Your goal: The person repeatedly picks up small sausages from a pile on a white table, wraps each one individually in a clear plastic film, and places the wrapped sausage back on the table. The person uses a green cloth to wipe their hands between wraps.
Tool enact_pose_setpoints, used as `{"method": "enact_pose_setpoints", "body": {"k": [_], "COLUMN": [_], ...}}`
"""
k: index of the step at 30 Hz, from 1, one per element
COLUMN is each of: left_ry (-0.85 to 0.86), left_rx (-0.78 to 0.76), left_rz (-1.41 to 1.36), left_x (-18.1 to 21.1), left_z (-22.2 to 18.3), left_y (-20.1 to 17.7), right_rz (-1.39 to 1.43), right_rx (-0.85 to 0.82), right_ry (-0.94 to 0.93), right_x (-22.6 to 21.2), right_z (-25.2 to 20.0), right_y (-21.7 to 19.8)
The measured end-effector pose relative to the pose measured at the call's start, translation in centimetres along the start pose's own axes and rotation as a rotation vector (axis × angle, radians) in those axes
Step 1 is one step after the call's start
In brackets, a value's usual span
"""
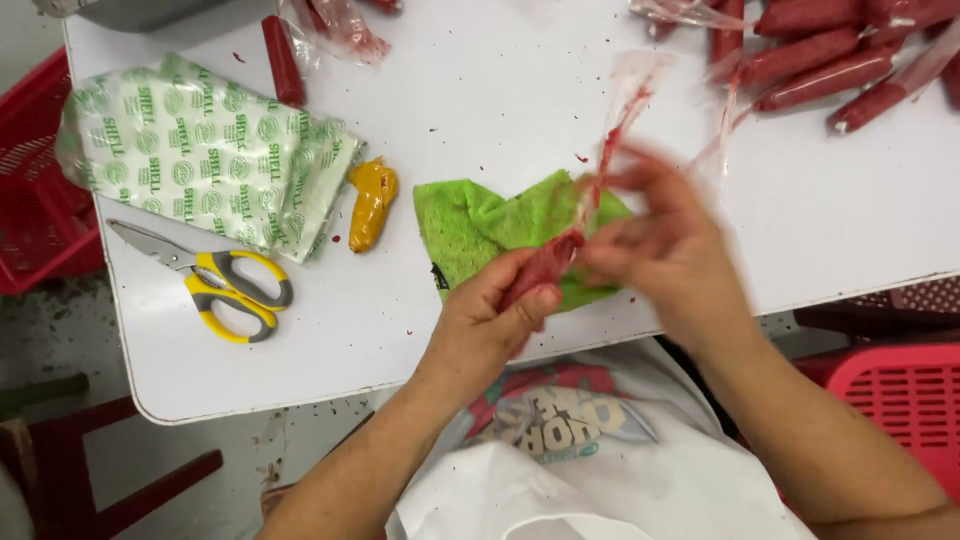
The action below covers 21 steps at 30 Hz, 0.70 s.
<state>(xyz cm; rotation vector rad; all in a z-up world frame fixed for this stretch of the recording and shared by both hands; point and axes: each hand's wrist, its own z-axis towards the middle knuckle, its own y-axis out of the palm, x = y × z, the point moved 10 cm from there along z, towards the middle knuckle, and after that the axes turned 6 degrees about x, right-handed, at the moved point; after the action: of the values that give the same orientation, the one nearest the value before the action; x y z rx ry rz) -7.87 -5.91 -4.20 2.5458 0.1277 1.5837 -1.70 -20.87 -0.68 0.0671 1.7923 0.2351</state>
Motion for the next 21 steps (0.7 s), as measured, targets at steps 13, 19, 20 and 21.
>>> {"method": "enact_pose_setpoints", "body": {"k": [13,19,20,21], "left_ry": [0.421,0.344,0.347,0.357], "left_rx": [-0.068,-0.127,-0.137,-0.138], "left_rz": [0.481,0.524,0.619,0.714], "left_x": [5.4,3.7,3.3,3.2], "left_z": [-2.1,-1.2,-1.0,-0.6], "left_y": [0.6,-0.6,-0.9,-1.3], "right_rz": [-1.66,-1.528,-1.534,-1.541], "right_rx": [-0.528,-0.522,-0.592,-0.661], "right_ry": [-1.208,-1.353,-1.291,-1.241], "right_x": [-5.4,-4.0,-2.4,-0.9], "right_z": [-6.7,-6.1,-5.7,-5.0], "right_y": [7.9,9.3,9.5,9.6]}}
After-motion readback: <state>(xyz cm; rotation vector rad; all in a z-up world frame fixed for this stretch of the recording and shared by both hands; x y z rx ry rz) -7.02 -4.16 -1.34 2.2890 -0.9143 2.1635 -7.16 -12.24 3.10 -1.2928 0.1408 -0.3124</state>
